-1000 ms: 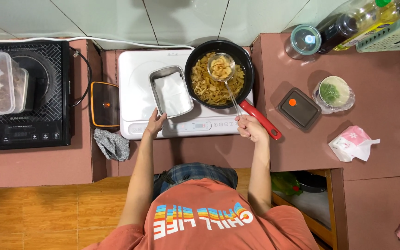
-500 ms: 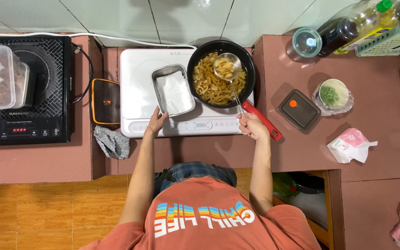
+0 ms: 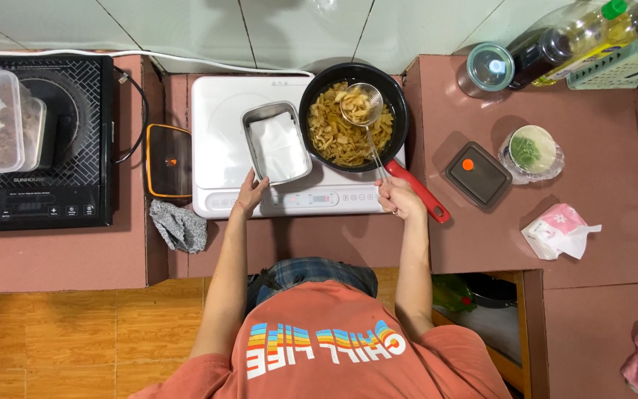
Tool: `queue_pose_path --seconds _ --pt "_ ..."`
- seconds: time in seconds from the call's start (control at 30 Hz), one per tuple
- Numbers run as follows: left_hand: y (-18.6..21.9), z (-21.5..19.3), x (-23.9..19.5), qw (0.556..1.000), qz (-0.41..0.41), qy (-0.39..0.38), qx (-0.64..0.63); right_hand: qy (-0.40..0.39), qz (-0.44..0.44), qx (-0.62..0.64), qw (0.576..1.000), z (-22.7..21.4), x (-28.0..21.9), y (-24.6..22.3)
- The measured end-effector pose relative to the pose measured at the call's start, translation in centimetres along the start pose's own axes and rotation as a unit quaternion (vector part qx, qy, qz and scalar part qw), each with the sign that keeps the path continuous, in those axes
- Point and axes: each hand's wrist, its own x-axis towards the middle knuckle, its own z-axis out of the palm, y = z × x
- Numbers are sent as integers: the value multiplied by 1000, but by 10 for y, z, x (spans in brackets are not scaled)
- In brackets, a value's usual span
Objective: The person places a metal container on the counter, lines it with paper towel, then uses a skimmer ladle to scoop fried food from a pan on the induction cooker into the container, repeating the scooping until the container is filled.
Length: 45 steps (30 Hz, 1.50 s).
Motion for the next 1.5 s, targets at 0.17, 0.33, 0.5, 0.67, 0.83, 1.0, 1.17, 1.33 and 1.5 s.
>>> queue_pose_path --seconds 0.17,0.33,0.5,0.67,0.83,1.0,1.17,1.33,1.5 --pt "-11 -3 12 1000 -2 5 13 -16 -4 4 1000 -6 -12 -6" --pt "-5 0 4 1000 -9 6 11 -29 -5 4 1000 -7 -9 1" --pt "-8 -1 5 1000 6 6 24 -91 -29 30 995 -2 -23 2" --pt "2 0 -2 1000 2 7 27 -46 -39 30 998 -1 -34 -6" --pt "-6 0 4 1000 -1 5 14 -12 -26 19 999 -8 -30 -4" --pt "-5 -1 4 999 14 8 35 -40 -58 56 996 -7 -50 -10" --pt "-8 0 6 1000 1 7 14 -10 -42 35 998 -8 -36 -7" --pt "-3 1 0 1000 4 5 13 -7 -46 46 998 -10 -47 -13" --pt "-2 3 0 1000 -8 6 19 34 -84 -17 996 -7 -59 -26"
